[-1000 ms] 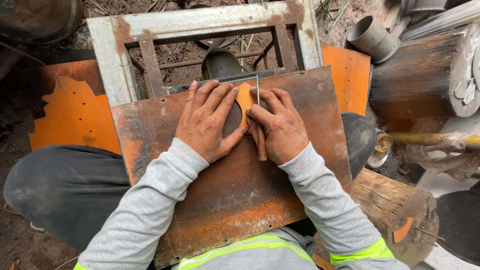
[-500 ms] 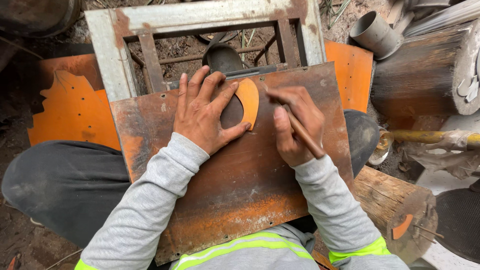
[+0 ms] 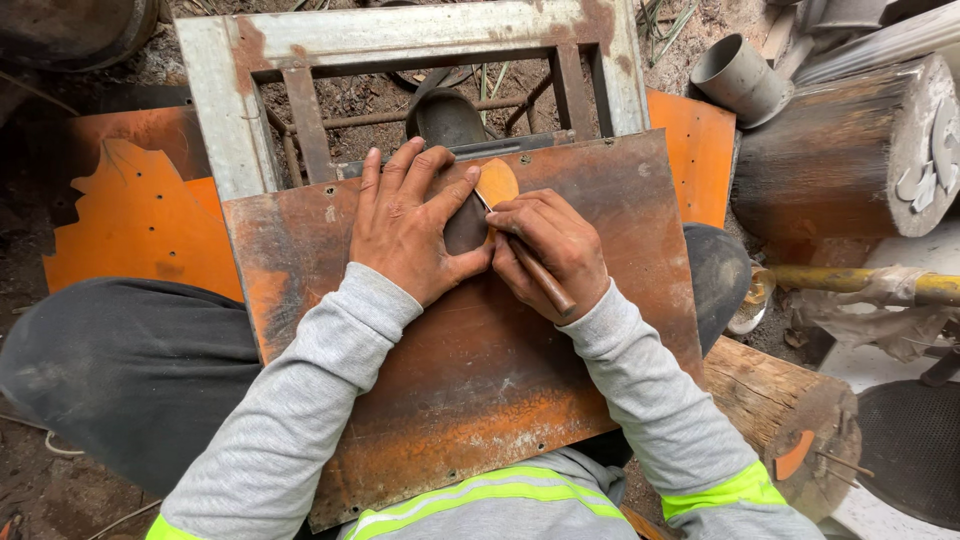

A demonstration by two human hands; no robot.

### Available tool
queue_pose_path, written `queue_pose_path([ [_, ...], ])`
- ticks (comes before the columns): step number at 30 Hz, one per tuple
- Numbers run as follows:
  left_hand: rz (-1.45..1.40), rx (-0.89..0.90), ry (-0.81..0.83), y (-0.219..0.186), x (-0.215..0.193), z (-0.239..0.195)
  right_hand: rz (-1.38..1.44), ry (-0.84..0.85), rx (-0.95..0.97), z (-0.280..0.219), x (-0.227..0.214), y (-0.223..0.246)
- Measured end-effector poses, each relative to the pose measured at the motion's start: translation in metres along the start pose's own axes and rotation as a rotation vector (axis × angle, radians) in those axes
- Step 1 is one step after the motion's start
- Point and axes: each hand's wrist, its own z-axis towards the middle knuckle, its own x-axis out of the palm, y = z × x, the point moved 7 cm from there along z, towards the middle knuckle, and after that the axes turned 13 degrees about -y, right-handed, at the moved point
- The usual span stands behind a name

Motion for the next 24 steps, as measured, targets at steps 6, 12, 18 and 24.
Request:
queue_pose_path([
  [6, -0.016, -0.012, 0.014, 0.003, 0.002, -0.001, -0.018, 0.016, -0.024, 0.001, 0.003, 0.001],
  [12, 0.000, -0.010, 0.040, 0.003, 0.003, -0.002, -0.021, 0.070, -0.038, 0.009, 0.008, 0.009],
  [18, 0.044, -0.016, 0.066, 0.003, 0.004, -0.002, -0.044, 0.122, 0.030, 0.017, 0.019, 0.010],
  [24, -0.001, -0.017, 0.039, 0.002, 0.002, -0.002, -0.055, 0.143, 0.162, 0.016, 0.011, 0.001],
])
